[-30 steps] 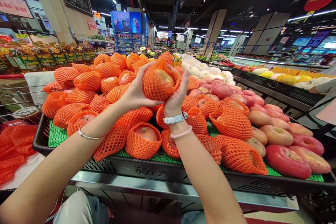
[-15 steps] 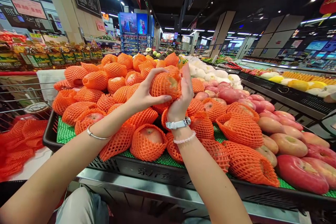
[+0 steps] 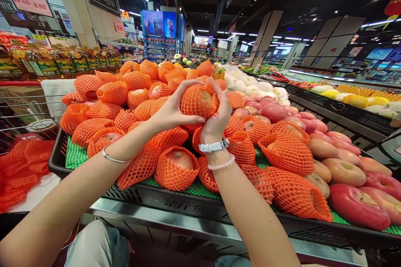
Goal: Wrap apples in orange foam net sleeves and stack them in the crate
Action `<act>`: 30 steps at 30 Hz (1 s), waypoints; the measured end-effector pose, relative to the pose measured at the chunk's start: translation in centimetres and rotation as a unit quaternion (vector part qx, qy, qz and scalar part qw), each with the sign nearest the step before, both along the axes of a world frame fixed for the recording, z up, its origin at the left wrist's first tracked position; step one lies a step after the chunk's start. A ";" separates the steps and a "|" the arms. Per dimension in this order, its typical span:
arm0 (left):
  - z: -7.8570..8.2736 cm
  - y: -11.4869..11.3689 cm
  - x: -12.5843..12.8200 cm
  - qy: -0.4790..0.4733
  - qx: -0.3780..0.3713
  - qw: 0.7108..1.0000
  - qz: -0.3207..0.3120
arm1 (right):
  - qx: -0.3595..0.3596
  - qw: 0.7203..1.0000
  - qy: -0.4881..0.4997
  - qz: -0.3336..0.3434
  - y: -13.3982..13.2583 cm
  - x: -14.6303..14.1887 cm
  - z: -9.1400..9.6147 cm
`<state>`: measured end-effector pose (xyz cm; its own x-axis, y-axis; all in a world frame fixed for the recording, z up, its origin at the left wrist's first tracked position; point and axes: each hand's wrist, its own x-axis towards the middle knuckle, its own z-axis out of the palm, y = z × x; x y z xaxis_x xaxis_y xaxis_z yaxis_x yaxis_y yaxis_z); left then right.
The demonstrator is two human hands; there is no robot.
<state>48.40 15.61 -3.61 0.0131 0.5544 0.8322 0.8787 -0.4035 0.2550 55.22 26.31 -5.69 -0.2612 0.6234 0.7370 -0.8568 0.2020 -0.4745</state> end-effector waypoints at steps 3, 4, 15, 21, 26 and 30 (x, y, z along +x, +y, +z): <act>-0.1 0.1 0.3 -0.012 0.013 1.000 0.025 | 0.001 1.000 0.010 0.012 0.1 0.0 0.3; -0.1 0.1 0.4 -0.014 0.020 0.999 0.030 | 0.009 1.000 0.003 0.010 0.1 0.0 0.4; 0.0 0.0 0.7 0.046 0.070 0.990 0.109 | 0.082 0.994 -0.063 -0.045 -1.4 2.1 2.0; 0.0 -0.4 1.3 0.057 0.055 0.989 0.124 | 0.123 0.979 -0.092 -0.134 -0.9 1.7 2.1; 0.0 -0.4 1.3 0.055 0.042 0.987 0.143 | 0.121 0.981 -0.090 -0.122 -0.1 0.9 1.8; -0.1 -0.3 1.3 0.049 0.042 0.987 0.150 | 0.066 0.990 -0.126 -0.023 -0.2 1.2 1.8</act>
<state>49.66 15.27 -3.67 -0.0579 0.4743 0.8785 0.9806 -0.1383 0.1393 56.39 26.07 -3.86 -0.4211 0.5413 0.7278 -0.7031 0.3121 -0.6390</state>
